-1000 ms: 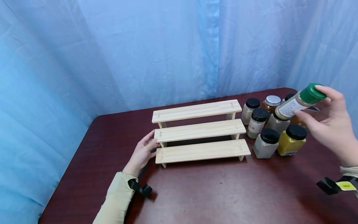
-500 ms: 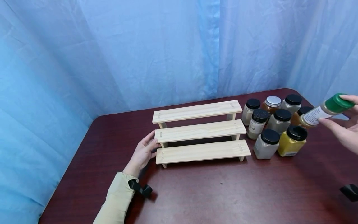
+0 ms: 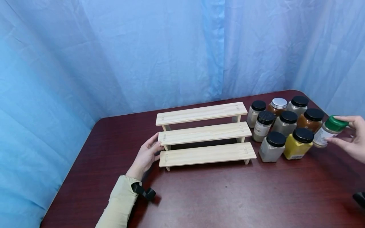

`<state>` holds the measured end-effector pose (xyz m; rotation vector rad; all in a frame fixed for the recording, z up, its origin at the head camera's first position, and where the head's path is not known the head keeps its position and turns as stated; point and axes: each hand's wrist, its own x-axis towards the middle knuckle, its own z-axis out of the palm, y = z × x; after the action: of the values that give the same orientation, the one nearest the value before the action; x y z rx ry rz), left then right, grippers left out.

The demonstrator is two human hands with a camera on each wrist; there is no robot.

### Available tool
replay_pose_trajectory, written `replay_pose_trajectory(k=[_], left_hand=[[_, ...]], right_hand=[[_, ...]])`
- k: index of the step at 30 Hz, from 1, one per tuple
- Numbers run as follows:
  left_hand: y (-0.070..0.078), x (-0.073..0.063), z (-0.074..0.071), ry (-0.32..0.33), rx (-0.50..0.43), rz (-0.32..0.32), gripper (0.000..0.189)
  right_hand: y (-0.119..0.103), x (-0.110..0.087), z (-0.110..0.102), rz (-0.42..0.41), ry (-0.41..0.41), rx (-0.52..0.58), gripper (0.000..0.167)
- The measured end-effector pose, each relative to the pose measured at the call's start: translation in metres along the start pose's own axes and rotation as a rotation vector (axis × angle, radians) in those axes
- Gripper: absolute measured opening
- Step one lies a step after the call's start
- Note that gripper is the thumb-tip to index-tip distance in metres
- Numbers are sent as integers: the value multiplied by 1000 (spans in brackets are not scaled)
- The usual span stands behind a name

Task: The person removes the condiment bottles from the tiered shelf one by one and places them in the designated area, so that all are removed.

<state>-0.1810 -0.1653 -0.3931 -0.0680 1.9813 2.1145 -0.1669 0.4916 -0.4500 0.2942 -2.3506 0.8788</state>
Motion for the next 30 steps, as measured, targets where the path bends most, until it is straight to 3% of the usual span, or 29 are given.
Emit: replay_pose_trajectory(k=[2,7,12,20,23,27,30], left_hand=[[0,0,0,2,-2,3,56],[-1,-1,0,11,-13,5,55],[-2,-1,0,10,2,13,57],[-2,0,0,10,-8,-3,54],[-2,-1,0,7,-7,-5,54],[-2,-1,1,1,-17,-4,54],[-1,-1,1,1,-26,-3,54]], right_hand=[[-6,-3,1,-38,-55,-17,64],[-22,-6,2,-52,-121,-7,79],[-36,-9,5,-18,-141,-5,82],[-68,-8,1,10,-141,41,68],[-63,-9,3,5,-112,80,62],[-42,-10,6,7,-77,104,49],[-26,-11,7,2,-65,95,48]])
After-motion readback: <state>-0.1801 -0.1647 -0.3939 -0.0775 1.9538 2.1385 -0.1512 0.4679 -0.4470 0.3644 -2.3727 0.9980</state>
